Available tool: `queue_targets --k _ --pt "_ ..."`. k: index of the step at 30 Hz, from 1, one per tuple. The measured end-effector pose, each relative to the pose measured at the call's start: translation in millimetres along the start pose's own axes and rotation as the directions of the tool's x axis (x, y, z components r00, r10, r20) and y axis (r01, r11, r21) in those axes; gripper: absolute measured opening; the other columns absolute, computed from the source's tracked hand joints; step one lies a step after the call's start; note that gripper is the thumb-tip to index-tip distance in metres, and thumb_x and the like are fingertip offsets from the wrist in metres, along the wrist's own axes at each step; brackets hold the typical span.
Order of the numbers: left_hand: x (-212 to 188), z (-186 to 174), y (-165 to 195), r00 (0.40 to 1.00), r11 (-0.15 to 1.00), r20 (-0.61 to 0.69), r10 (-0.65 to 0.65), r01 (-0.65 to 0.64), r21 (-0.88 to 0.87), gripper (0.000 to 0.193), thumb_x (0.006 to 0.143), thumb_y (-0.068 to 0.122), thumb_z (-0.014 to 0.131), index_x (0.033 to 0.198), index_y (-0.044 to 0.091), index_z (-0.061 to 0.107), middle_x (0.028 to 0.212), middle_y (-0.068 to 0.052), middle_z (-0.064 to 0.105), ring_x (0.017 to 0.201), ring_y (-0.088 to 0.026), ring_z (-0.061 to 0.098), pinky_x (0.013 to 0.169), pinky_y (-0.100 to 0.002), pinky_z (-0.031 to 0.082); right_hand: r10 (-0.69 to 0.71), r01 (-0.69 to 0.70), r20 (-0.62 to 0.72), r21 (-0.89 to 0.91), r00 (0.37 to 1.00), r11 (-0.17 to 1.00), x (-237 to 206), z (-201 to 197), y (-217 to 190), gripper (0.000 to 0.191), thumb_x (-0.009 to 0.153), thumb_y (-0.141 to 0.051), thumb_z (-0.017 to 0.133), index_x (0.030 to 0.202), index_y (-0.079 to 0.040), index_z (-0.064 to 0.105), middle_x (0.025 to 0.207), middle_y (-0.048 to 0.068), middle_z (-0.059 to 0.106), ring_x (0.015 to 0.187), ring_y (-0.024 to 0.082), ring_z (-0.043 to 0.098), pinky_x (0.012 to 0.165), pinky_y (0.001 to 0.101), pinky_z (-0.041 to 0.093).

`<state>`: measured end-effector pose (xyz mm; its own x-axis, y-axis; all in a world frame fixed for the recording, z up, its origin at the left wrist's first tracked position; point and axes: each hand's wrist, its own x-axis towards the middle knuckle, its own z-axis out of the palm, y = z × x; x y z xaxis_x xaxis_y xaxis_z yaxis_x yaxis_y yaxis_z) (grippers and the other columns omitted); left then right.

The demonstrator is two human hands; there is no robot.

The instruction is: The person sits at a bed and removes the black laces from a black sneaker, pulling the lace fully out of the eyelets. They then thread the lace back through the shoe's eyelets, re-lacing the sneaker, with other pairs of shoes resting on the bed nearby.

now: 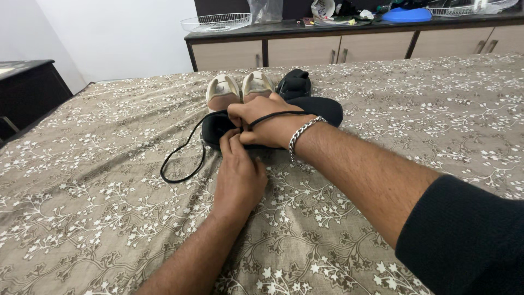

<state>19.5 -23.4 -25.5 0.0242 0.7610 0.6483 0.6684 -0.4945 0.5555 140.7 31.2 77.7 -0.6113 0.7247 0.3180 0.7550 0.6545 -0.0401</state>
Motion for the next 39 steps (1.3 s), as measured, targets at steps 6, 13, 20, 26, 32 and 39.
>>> queue_targets --k 6,13,20,26,32,39 --pt "0 -10 11 0.997 0.999 -0.067 -0.042 0.043 0.019 0.052 0.088 0.017 0.069 0.130 -0.001 0.044 0.136 -0.023 0.049 0.104 -0.045 0.065 0.083 -0.052 0.053 0.059 -0.068 -0.090 -0.101 0.994 0.993 -16 -3 -15 0.026 0.085 -0.044 0.067 0.094 -0.019 0.067 0.095 0.005 0.067 0.106 0.028 0.059 0.093 0.0446 0.039" --pt "4 -19 20 0.921 0.922 0.099 -0.377 0.363 0.132 0.033 0.093 0.041 0.063 0.103 0.011 0.072 0.095 -0.012 0.076 0.094 -0.036 0.072 0.082 -0.049 0.055 0.099 -0.057 -0.181 0.224 0.978 0.973 -36 9 -3 0.036 0.082 -0.039 0.071 0.104 -0.012 0.061 0.101 0.009 0.063 0.097 0.024 0.061 0.083 0.0395 0.047" --pt "10 -14 1 0.915 0.911 0.127 -0.384 0.398 -0.108 0.034 0.090 0.036 0.060 0.109 0.015 0.079 0.093 -0.018 0.077 0.088 -0.035 0.075 0.078 -0.044 0.057 0.384 -0.226 -0.124 0.632 0.915 0.741 -60 59 -11 0.051 0.090 -0.052 0.071 0.090 -0.005 0.051 0.076 0.011 0.061 0.071 0.020 0.055 0.066 0.0366 0.051" --pt "14 -10 -6 0.894 0.890 0.129 -0.429 0.443 -0.112 0.039 0.091 0.043 0.062 0.108 0.012 0.078 0.087 -0.017 0.078 0.083 -0.031 0.077 0.077 -0.042 0.057 0.508 -0.260 -0.193 0.677 0.840 0.688 -66 63 -22 0.059 0.090 -0.062 0.063 0.087 -0.005 0.049 0.070 0.008 0.062 0.064 0.014 0.055 0.060 0.0333 0.049" --pt "18 -7 -10 0.881 0.862 0.109 -0.460 0.473 -0.181 0.042 0.090 0.049 0.066 0.110 0.014 0.079 0.088 -0.012 0.080 0.084 -0.024 0.078 0.077 -0.038 0.057 0.574 -0.297 -0.177 0.713 0.800 0.635 -65 70 -22 0.062 0.089 -0.067 0.057 0.081 -0.006 0.060 0.064 0.003 0.062 0.062 0.009 0.057 0.058 0.0307 0.048" --pt "20 -5 -12 0.864 0.844 0.113 -0.491 0.503 -0.183 0.035 0.088 0.042 0.069 0.103 0.013 0.081 0.088 -0.007 0.080 0.084 -0.020 0.076 0.078 -0.036 0.056 0.578 -0.288 -0.058 0.825 0.814 0.487 -64 87 -14 0.049 0.094 -0.058 0.060 0.090 -0.009 0.062 0.073 -0.005 0.057 0.068 0.005 0.048 0.061 0.0262 0.042"
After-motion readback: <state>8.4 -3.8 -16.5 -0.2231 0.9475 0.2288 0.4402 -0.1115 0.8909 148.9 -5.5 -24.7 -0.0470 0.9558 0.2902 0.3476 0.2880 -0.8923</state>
